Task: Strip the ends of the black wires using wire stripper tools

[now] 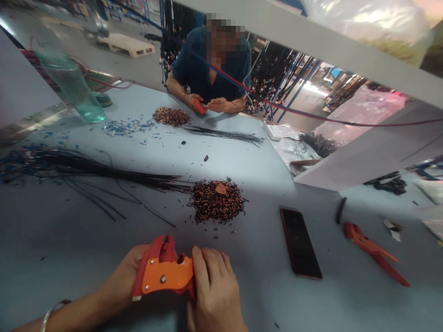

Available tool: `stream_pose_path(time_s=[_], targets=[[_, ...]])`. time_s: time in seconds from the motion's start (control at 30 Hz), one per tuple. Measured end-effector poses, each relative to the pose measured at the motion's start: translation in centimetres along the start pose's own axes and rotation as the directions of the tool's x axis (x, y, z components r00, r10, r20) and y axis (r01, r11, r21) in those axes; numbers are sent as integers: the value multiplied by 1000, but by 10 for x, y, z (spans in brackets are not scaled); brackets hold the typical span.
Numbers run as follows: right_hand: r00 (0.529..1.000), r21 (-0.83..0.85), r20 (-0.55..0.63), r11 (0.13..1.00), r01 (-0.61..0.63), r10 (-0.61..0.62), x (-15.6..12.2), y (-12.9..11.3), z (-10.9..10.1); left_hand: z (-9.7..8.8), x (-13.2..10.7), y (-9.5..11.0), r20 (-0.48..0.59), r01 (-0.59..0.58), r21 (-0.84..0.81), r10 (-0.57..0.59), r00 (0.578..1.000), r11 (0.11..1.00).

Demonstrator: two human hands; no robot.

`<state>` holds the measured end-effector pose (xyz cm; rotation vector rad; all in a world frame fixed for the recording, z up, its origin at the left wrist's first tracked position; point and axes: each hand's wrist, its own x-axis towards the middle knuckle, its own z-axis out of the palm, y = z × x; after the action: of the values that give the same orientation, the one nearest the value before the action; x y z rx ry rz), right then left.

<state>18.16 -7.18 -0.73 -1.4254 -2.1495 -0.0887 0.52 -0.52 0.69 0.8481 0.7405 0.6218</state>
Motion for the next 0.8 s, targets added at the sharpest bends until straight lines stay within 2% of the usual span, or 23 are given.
stream_pose_path(time_s=[0.23,0.47,0.8], targets=[[1000,42,-31,999,-4,5,1,0,-1,-3,2,-7,3,-76,39,76,997,996],[1000,33,-6,999,-11,12,0,-1,0,0,1,1,-9,-27,24,28,1000,999],[1000,82,5,996,-24,23,0,-1,1,4,-1,7,9,-37,73,36,999,997]])
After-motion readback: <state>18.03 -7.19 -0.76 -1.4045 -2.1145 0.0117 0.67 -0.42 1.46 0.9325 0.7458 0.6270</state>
